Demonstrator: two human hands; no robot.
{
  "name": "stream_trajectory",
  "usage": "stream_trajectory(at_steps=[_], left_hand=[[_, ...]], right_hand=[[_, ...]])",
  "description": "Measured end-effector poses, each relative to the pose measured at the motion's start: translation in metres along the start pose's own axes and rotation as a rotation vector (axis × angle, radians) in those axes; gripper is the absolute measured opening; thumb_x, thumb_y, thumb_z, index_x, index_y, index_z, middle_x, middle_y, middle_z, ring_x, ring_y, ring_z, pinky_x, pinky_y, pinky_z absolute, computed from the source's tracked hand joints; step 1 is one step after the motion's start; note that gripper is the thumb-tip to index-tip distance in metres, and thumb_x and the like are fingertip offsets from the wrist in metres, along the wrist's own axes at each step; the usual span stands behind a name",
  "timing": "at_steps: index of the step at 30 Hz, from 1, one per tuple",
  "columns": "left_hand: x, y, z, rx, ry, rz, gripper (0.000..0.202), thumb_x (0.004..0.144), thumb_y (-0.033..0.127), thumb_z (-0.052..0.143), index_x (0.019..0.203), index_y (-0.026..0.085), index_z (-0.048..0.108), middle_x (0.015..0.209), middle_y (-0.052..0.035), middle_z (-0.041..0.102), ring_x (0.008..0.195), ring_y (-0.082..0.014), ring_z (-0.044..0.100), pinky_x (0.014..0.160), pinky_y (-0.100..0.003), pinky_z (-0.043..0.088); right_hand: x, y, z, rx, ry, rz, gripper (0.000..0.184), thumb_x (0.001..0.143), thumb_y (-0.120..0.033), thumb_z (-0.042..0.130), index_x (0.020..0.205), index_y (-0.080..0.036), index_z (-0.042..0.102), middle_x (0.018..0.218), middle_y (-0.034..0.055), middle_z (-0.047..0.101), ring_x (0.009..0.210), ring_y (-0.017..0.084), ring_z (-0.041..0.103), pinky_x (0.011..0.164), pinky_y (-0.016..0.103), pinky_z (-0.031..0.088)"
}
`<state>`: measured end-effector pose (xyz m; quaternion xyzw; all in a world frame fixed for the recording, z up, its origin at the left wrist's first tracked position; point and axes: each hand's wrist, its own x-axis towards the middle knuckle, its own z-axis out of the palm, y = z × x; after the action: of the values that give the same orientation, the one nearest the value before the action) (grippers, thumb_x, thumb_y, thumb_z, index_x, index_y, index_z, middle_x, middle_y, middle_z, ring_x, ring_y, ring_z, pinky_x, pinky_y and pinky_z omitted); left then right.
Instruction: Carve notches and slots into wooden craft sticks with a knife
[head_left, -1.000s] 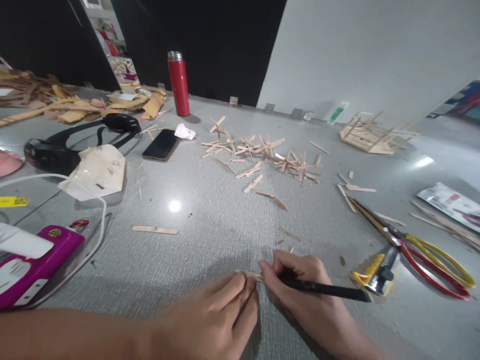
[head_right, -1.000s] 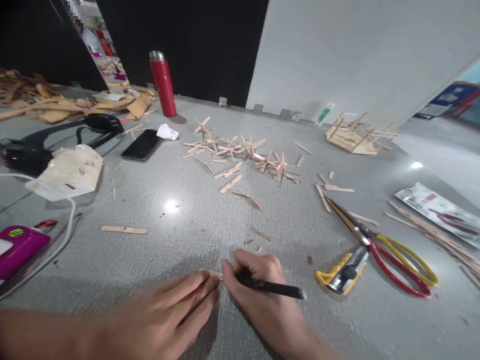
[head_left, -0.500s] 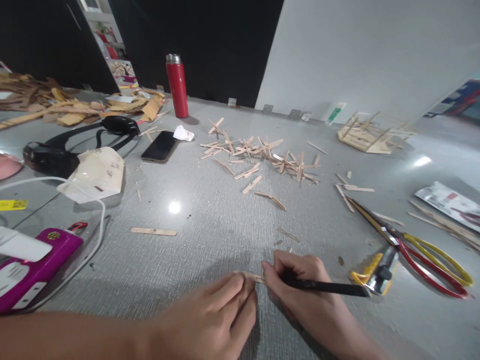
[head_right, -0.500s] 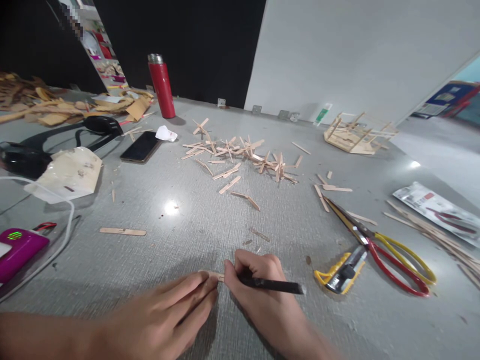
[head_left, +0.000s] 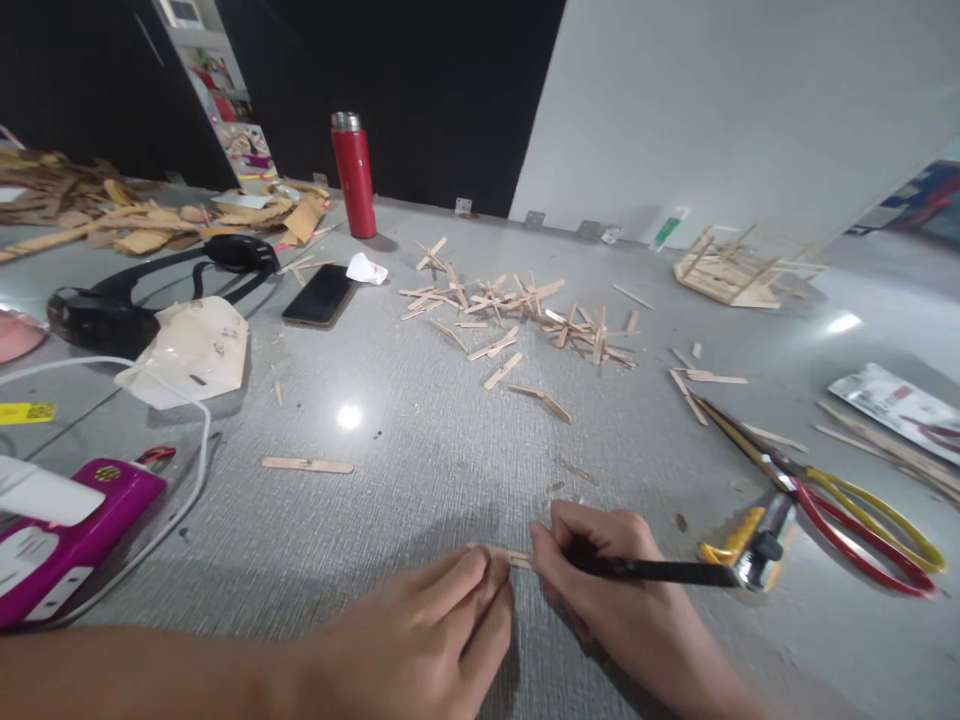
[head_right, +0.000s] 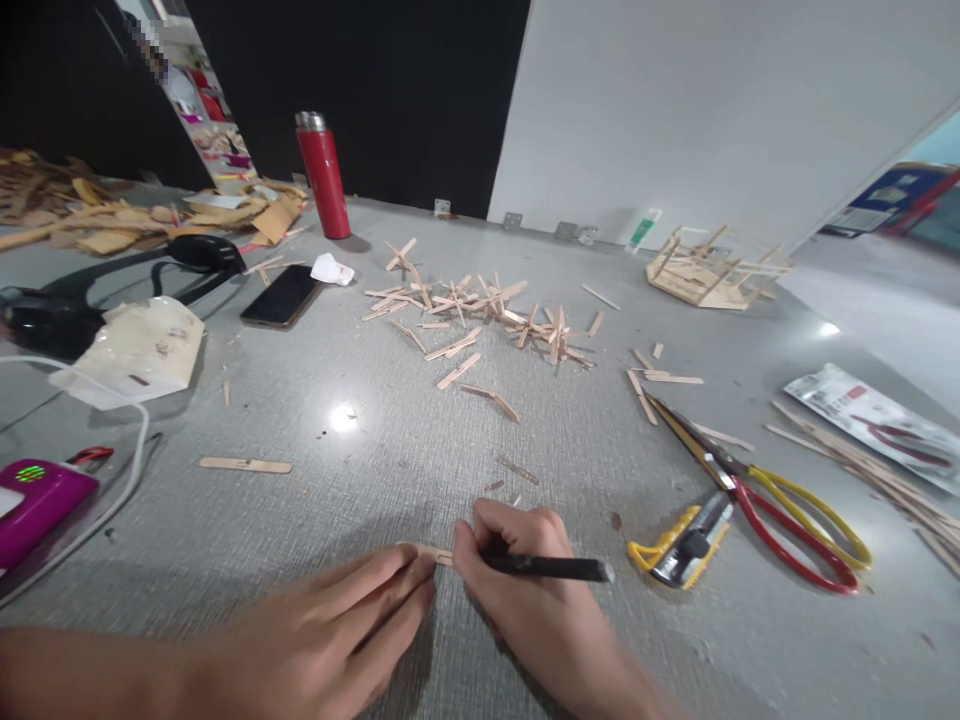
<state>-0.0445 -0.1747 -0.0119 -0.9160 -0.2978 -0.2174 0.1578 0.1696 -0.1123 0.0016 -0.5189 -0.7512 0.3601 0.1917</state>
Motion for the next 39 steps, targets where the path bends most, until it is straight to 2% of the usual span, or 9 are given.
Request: stream_trajectory(at_steps=[7, 17, 23, 39], left_hand=[[-0.0005, -0.0006, 0.0013, 0.001, 0.024, 0.006, 0.031, 0.089, 0.013, 0.059, 0.114, -0.002, 0.069, 0.111, -0.0193, 0.074, 0.104, -0.0281, 0.070, 0.097, -0.033, 0.053], [-0.0026, 0.0002, 0.0026, 0.007, -0.010, 0.021, 0.034, 0.090, 0.015, 0.060, 0.118, -0.002, 0.067, 0.113, -0.0203, 0.073, 0.105, -0.0288, 0.069, 0.098, -0.034, 0.053], [-0.0006, -0.0013, 0.0015, -0.019, 0.017, 0.017, 0.032, 0.087, 0.013, 0.061, 0.114, -0.003, 0.069, 0.110, -0.0211, 0.074, 0.103, -0.0289, 0.070, 0.098, -0.033, 0.052], [0.0002, -0.0017, -0.0006, -0.029, 0.000, 0.024, 0.032, 0.088, 0.012, 0.059, 0.115, -0.004, 0.067, 0.111, -0.0224, 0.073, 0.107, -0.0299, 0.069, 0.102, -0.035, 0.051]], right_hand=[[0.0010, -0.0018, 0.0008, 0.067, -0.016, 0.008, 0.045, 0.097, -0.033, 0.050, 0.055, -0.024, 0.036, 0.039, -0.0067, 0.038, 0.037, 0.008, 0.037, 0.039, 0.023, 0.030], [0.0016, 0.0027, -0.0004, 0.111, -0.050, 0.018, 0.044, 0.096, -0.032, 0.053, 0.055, -0.023, 0.041, 0.039, -0.0069, 0.040, 0.036, 0.008, 0.039, 0.038, 0.023, 0.030], [0.0012, 0.0010, -0.0006, 0.157, -0.047, 0.024, 0.045, 0.096, -0.033, 0.055, 0.055, -0.023, 0.038, 0.039, -0.0071, 0.040, 0.034, 0.007, 0.038, 0.038, 0.022, 0.030], [0.0022, -0.0035, 0.0085, 0.248, -0.083, 0.082, 0.048, 0.098, -0.048, 0.054, 0.059, -0.022, 0.043, 0.041, -0.0071, 0.042, 0.034, 0.007, 0.040, 0.037, 0.021, 0.030]])
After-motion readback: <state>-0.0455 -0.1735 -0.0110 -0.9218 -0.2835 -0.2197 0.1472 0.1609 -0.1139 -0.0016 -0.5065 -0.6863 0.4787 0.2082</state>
